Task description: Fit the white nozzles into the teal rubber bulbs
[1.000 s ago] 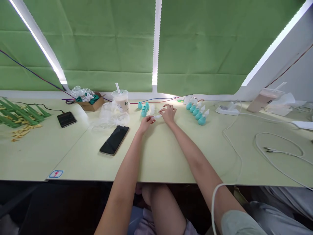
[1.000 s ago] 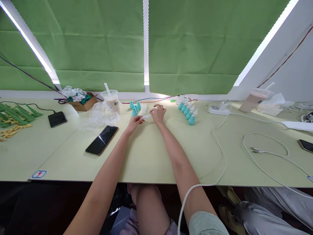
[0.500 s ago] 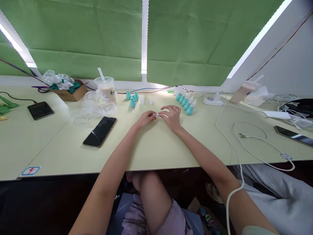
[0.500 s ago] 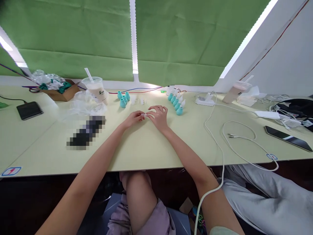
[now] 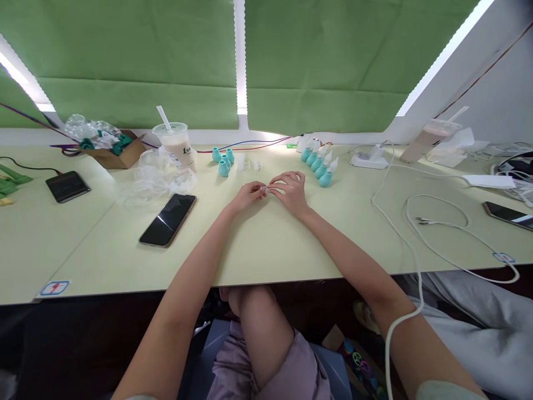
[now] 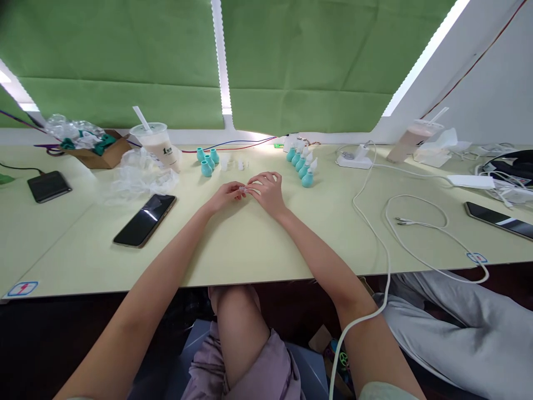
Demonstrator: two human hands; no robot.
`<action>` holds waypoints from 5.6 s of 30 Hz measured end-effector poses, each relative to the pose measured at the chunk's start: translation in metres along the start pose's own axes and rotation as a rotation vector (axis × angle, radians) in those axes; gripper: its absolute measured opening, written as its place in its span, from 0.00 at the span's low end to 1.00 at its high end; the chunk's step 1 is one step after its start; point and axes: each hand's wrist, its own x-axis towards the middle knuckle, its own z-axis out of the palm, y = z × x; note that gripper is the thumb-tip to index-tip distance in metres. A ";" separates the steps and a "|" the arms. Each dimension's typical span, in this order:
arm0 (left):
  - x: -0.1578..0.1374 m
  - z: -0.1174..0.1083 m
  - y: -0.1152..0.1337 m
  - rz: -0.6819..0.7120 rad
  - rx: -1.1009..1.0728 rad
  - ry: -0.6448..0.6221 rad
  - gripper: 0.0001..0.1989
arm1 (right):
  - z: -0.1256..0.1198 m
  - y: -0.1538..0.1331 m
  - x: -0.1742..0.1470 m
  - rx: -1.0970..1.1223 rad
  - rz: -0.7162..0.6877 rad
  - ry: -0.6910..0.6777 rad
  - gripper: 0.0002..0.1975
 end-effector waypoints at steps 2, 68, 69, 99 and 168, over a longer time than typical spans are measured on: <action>0.000 0.000 0.000 0.003 -0.009 -0.003 0.18 | 0.001 0.000 0.000 0.019 -0.009 0.002 0.13; -0.002 0.007 0.015 0.125 0.017 0.184 0.24 | -0.008 0.002 0.007 1.159 0.514 -0.192 0.24; -0.002 0.006 0.015 0.130 0.036 0.185 0.24 | -0.008 0.002 0.007 1.159 0.508 -0.188 0.24; -0.002 0.009 0.014 0.138 0.100 0.224 0.17 | -0.006 0.002 0.005 1.121 0.466 -0.214 0.24; 0.011 -0.047 -0.007 0.053 0.613 0.706 0.17 | 0.011 0.011 0.012 1.115 0.580 -0.045 0.15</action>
